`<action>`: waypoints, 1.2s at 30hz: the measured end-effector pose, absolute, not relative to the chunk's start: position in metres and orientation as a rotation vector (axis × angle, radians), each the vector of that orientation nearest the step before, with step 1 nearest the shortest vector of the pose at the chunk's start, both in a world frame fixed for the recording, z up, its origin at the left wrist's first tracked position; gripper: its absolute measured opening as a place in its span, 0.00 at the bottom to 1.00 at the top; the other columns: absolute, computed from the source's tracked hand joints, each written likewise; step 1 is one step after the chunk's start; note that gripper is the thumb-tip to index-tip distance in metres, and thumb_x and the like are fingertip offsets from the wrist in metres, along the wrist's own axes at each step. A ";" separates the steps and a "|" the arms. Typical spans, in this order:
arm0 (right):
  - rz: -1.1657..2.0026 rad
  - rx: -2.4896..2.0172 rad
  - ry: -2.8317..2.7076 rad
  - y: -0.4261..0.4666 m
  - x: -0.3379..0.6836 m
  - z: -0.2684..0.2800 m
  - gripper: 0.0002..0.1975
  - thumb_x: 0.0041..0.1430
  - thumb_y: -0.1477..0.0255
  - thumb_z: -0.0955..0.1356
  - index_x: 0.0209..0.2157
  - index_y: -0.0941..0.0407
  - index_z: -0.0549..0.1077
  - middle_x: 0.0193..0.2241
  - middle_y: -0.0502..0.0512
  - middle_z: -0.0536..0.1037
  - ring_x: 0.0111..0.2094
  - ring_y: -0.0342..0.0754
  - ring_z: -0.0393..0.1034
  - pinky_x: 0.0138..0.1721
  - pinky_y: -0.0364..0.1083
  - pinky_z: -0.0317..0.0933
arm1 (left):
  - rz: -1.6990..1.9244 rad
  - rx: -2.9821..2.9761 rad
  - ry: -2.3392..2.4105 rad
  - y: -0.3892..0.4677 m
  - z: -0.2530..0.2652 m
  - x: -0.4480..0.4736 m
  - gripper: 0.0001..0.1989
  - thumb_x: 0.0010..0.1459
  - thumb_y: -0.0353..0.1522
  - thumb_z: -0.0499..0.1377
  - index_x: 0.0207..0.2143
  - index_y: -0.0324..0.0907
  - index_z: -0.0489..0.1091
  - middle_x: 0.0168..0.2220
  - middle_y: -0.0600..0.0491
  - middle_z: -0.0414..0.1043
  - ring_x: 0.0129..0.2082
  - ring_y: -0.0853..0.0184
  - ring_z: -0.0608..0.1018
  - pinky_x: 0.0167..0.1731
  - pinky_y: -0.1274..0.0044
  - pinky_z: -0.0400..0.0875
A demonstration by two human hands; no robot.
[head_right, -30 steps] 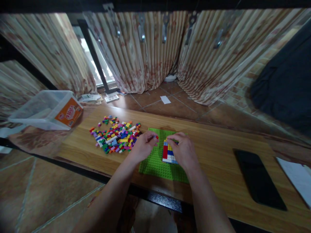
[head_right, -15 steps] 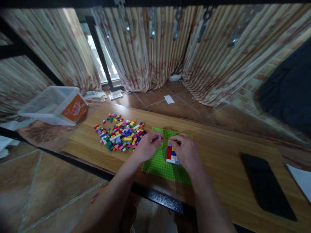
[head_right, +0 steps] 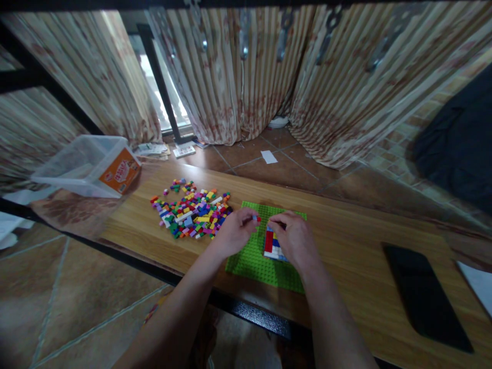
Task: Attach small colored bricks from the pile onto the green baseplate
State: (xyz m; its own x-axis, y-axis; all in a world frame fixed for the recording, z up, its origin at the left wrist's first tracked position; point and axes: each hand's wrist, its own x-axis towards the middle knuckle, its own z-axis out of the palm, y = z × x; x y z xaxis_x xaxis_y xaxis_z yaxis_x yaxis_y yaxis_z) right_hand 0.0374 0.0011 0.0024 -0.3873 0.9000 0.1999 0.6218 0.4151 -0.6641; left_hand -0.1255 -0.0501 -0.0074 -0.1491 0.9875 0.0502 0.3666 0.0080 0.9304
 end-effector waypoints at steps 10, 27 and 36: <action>0.790 -1.292 -2.083 0.005 0.039 -0.001 0.10 0.53 0.64 0.67 0.29 0.53 0.80 0.31 0.54 0.80 0.34 0.51 0.73 0.40 0.51 0.64 | 1.122 1.434 1.581 -0.052 -0.007 -0.125 0.08 0.57 0.24 0.55 0.38 0.39 0.72 0.30 0.53 0.74 0.32 0.68 0.76 0.35 0.78 0.70; 0.924 -1.208 -1.747 -0.010 0.037 0.022 0.16 0.57 0.57 0.68 0.35 0.53 0.80 0.34 0.55 0.82 0.35 0.51 0.74 0.40 0.50 0.65 | 1.544 1.291 1.310 -0.056 0.007 -0.113 0.11 0.57 0.27 0.59 0.41 0.40 0.77 0.37 0.51 0.78 0.36 0.67 0.78 0.40 0.76 0.73; 1.219 -1.097 -1.556 -0.015 0.029 0.039 0.14 0.50 0.58 0.73 0.31 0.54 0.80 0.30 0.53 0.82 0.33 0.48 0.74 0.39 0.48 0.66 | 1.679 1.164 1.130 -0.054 0.016 -0.102 0.10 0.55 0.30 0.63 0.41 0.40 0.77 0.34 0.52 0.78 0.32 0.70 0.76 0.37 0.77 0.72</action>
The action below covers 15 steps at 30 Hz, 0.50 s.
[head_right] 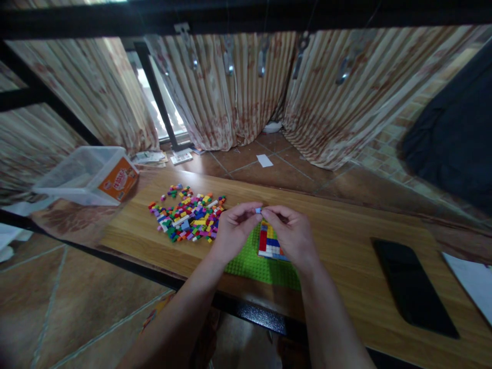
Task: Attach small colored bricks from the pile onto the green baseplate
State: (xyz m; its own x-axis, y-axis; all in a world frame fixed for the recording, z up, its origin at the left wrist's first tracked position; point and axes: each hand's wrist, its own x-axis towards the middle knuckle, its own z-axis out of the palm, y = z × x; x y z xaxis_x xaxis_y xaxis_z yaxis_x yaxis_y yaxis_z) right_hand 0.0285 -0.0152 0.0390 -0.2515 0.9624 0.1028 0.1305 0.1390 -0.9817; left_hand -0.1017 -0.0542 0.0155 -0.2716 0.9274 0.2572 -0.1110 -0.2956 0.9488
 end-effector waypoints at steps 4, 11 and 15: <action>1.211 -1.101 -1.577 -0.016 0.030 0.039 0.15 0.49 0.57 0.73 0.31 0.54 0.80 0.30 0.53 0.82 0.32 0.48 0.74 0.38 0.49 0.67 | 1.653 1.150 1.124 -0.054 0.018 -0.102 0.08 0.56 0.32 0.62 0.37 0.39 0.77 0.34 0.51 0.78 0.33 0.69 0.77 0.37 0.77 0.72; 0.927 -1.281 -1.777 -0.006 0.043 0.019 0.15 0.55 0.57 0.69 0.36 0.53 0.80 0.34 0.54 0.82 0.33 0.50 0.74 0.38 0.50 0.65 | 1.500 1.093 1.518 -0.049 0.007 -0.113 0.10 0.55 0.28 0.57 0.37 0.38 0.76 0.29 0.52 0.76 0.27 0.70 0.75 0.32 0.78 0.71; 0.788 -1.279 -1.997 -0.002 0.047 0.008 0.14 0.55 0.59 0.68 0.36 0.53 0.80 0.35 0.55 0.81 0.35 0.51 0.73 0.40 0.51 0.65 | 1.044 1.346 1.743 -0.055 0.005 -0.122 0.16 0.52 0.24 0.54 0.39 0.39 0.79 0.27 0.52 0.77 0.28 0.66 0.76 0.37 0.75 0.73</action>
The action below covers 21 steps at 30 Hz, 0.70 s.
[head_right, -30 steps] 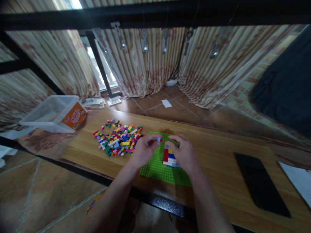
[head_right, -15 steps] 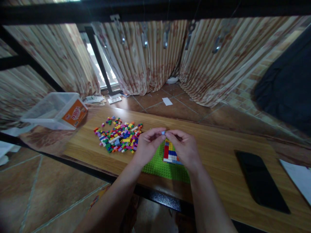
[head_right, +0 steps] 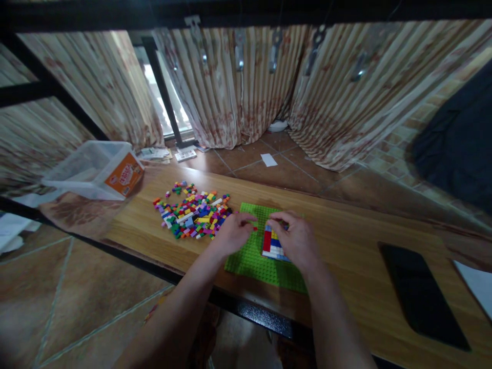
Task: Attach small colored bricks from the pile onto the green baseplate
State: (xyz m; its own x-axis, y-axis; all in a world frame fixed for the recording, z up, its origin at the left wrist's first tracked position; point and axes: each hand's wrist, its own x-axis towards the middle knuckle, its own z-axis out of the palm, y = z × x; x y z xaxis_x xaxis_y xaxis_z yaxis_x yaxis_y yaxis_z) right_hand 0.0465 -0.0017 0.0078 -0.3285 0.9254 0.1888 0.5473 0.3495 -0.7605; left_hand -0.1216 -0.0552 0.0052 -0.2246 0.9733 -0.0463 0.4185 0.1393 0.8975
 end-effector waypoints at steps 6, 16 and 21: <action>0.687 -1.231 -2.118 0.002 0.044 -0.001 0.12 0.56 0.61 0.67 0.33 0.52 0.79 0.34 0.55 0.79 0.38 0.52 0.73 0.43 0.53 0.64 | 0.883 1.562 1.710 -0.065 0.011 -0.118 0.20 0.54 0.24 0.52 0.45 0.42 0.79 0.40 0.48 0.81 0.38 0.63 0.80 0.45 0.74 0.74; 0.753 -1.244 -2.117 0.009 0.050 -0.006 0.12 0.55 0.60 0.68 0.31 0.52 0.80 0.35 0.55 0.80 0.39 0.54 0.73 0.45 0.54 0.64 | 0.767 1.649 1.682 -0.069 0.012 -0.116 0.22 0.54 0.27 0.54 0.50 0.46 0.76 0.34 0.49 0.81 0.31 0.62 0.80 0.33 0.76 0.74; 0.798 -1.252 -2.098 0.011 0.051 -0.009 0.12 0.54 0.59 0.68 0.31 0.51 0.80 0.35 0.55 0.81 0.39 0.54 0.74 0.44 0.54 0.65 | 0.764 1.692 1.668 -0.071 0.015 -0.115 0.23 0.54 0.27 0.54 0.51 0.47 0.76 0.34 0.49 0.81 0.33 0.61 0.81 0.33 0.76 0.74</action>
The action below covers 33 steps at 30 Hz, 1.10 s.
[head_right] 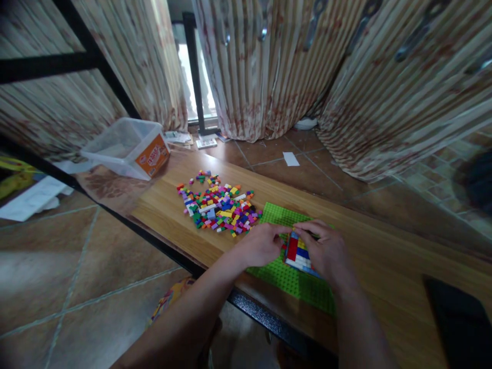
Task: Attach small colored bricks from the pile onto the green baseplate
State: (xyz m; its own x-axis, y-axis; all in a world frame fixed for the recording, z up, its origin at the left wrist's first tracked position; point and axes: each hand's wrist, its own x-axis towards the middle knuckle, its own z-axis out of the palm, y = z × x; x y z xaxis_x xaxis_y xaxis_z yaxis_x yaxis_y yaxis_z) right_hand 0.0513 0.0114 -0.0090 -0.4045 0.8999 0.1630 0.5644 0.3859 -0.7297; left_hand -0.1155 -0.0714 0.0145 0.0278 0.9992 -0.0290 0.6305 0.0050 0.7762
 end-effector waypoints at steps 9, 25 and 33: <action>0.766 -1.258 -2.134 0.012 0.052 -0.012 0.13 0.55 0.59 0.68 0.32 0.51 0.81 0.36 0.55 0.81 0.39 0.54 0.75 0.45 0.54 0.66 | 0.764 1.725 1.645 -0.073 0.013 -0.114 0.24 0.52 0.25 0.54 0.49 0.47 0.76 0.29 0.50 0.79 0.31 0.61 0.81 0.31 0.77 0.74; 0.907 -1.327 -1.642 -0.007 0.047 0.018 0.15 0.51 0.57 0.72 0.34 0.53 0.80 0.33 0.55 0.83 0.33 0.52 0.76 0.37 0.51 0.69 | 1.288 1.203 1.460 -0.058 0.006 -0.123 0.13 0.57 0.29 0.56 0.44 0.38 0.76 0.33 0.50 0.78 0.31 0.67 0.77 0.35 0.76 0.73; 1.228 -1.160 -1.616 -0.021 0.023 0.035 0.18 0.49 0.53 0.72 0.29 0.54 0.79 0.26 0.53 0.80 0.29 0.48 0.72 0.31 0.46 0.65 | 1.509 1.031 1.235 -0.057 0.012 -0.112 0.07 0.56 0.30 0.59 0.37 0.38 0.73 0.30 0.53 0.74 0.29 0.71 0.75 0.33 0.79 0.72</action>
State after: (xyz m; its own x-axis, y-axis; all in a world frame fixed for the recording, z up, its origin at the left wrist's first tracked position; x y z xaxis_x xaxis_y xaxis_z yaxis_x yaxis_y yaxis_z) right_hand 0.0230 -0.0208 0.0354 -0.2767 0.9593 0.0559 0.2027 0.1151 -0.9725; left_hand -0.1120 -0.0571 0.0123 -0.2449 0.9677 0.0589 -0.1337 -0.0939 0.9866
